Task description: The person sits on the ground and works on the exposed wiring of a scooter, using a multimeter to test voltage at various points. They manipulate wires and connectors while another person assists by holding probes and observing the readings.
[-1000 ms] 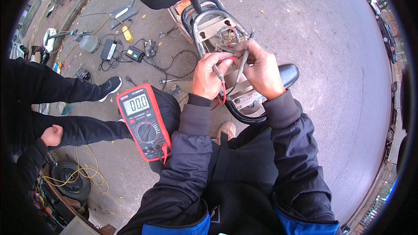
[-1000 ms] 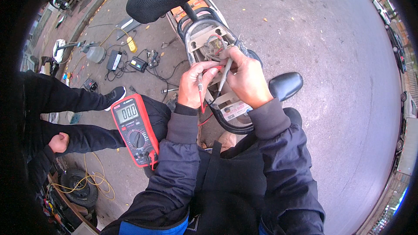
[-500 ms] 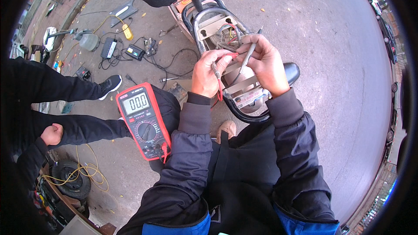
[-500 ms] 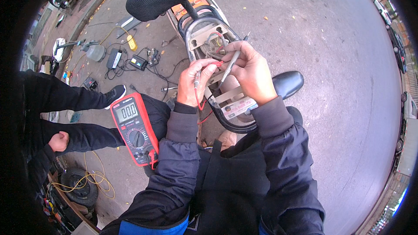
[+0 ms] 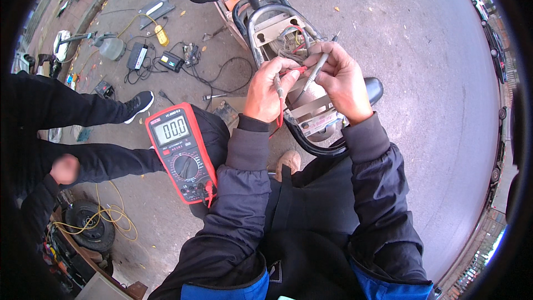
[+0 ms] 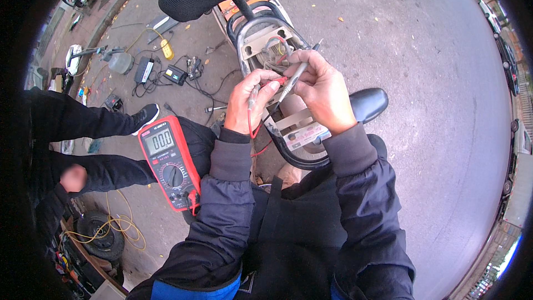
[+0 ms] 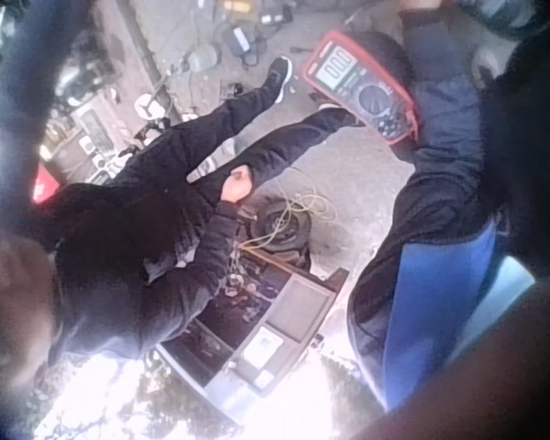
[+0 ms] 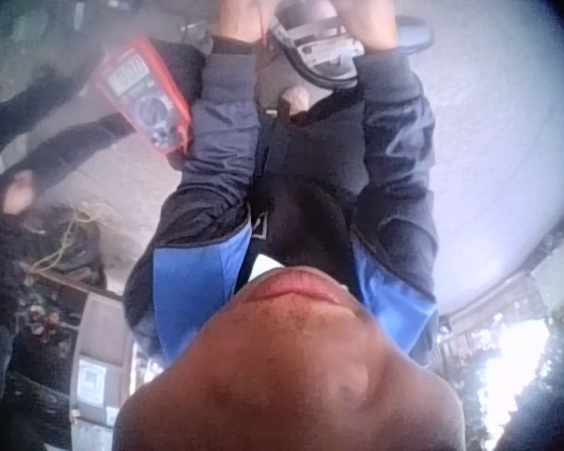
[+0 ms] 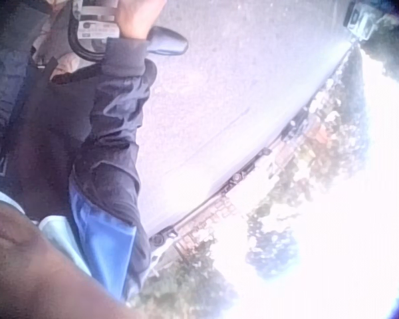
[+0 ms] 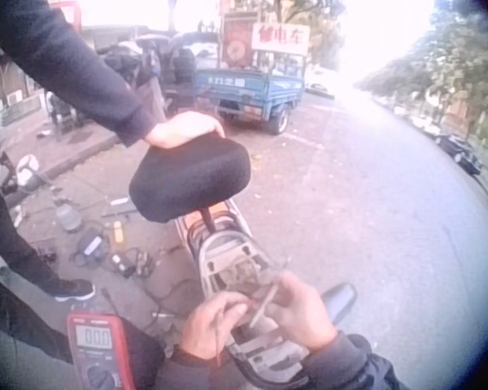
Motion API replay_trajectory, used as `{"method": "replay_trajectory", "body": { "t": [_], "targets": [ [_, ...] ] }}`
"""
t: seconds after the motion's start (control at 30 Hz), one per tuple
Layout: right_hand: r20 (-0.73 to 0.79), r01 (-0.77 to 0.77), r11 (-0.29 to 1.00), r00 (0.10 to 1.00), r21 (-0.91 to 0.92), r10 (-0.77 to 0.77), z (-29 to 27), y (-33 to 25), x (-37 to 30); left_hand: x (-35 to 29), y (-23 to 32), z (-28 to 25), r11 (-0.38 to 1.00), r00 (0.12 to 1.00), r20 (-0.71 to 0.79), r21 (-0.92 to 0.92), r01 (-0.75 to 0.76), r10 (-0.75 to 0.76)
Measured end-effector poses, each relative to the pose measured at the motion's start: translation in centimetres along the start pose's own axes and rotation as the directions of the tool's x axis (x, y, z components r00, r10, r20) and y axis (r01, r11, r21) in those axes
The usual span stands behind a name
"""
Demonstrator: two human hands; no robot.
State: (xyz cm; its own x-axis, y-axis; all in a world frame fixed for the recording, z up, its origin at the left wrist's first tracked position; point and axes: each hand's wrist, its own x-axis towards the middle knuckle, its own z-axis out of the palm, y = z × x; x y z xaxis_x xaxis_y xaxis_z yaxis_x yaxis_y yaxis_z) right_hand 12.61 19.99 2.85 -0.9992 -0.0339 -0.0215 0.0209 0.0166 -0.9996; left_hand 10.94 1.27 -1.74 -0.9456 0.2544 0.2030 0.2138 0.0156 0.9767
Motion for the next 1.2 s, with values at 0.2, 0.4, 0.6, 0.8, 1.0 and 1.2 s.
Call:
{"method": "replay_trajectory", "body": {
  "t": [0.2, 0.4, 0.6, 0.8, 1.0, 1.2],
  "targets": [
    [0.005, 0.084, 0.99, 0.996, -0.115, -0.084, 0.4, 0.1, -0.1, 0.5, 0.1, 0.6, 0.999, 0.998, -0.034, 0.032, 0.044, -0.043],
    [0.016, 0.095, 0.989, 0.995, -0.113, -0.094, 0.3, 0.2, -0.2, 0.6, 0.1, 1.0, 0.995, 0.994, -0.066, -0.056, 0.082, -0.086],
    [0.006, 0.087, 0.979, 0.996, -0.186, -0.087, 0.4, 0.2, -0.2, 0.7, 0.0, 0.8, 0.996, 0.996, -0.04, 0.003, 0.084, -0.083],
    [0.051, 0.203, 0.91, 0.979, -0.362, -0.198, 0.4, -0.3, -0.6, 0.8, -0.1, 0.7, 0.988, 0.996, -0.017, 0.126, 0.092, -0.09],
    [0.01, 0.045, 0.995, 0.999, -0.084, -0.045, 0.5, -0.2, -0.3, 1.0, -0.4, 0.9, 0.961, 0.981, -0.022, -0.205, 0.186, -0.195],
    [0.007, 0.033, 0.999, 0.999, 0.023, -0.033, 0.6, -0.2, -0.2, 1.2, -0.4, 0.3, 0.97, 0.985, -0.017, -0.18, 0.164, -0.17]
  ]
}}
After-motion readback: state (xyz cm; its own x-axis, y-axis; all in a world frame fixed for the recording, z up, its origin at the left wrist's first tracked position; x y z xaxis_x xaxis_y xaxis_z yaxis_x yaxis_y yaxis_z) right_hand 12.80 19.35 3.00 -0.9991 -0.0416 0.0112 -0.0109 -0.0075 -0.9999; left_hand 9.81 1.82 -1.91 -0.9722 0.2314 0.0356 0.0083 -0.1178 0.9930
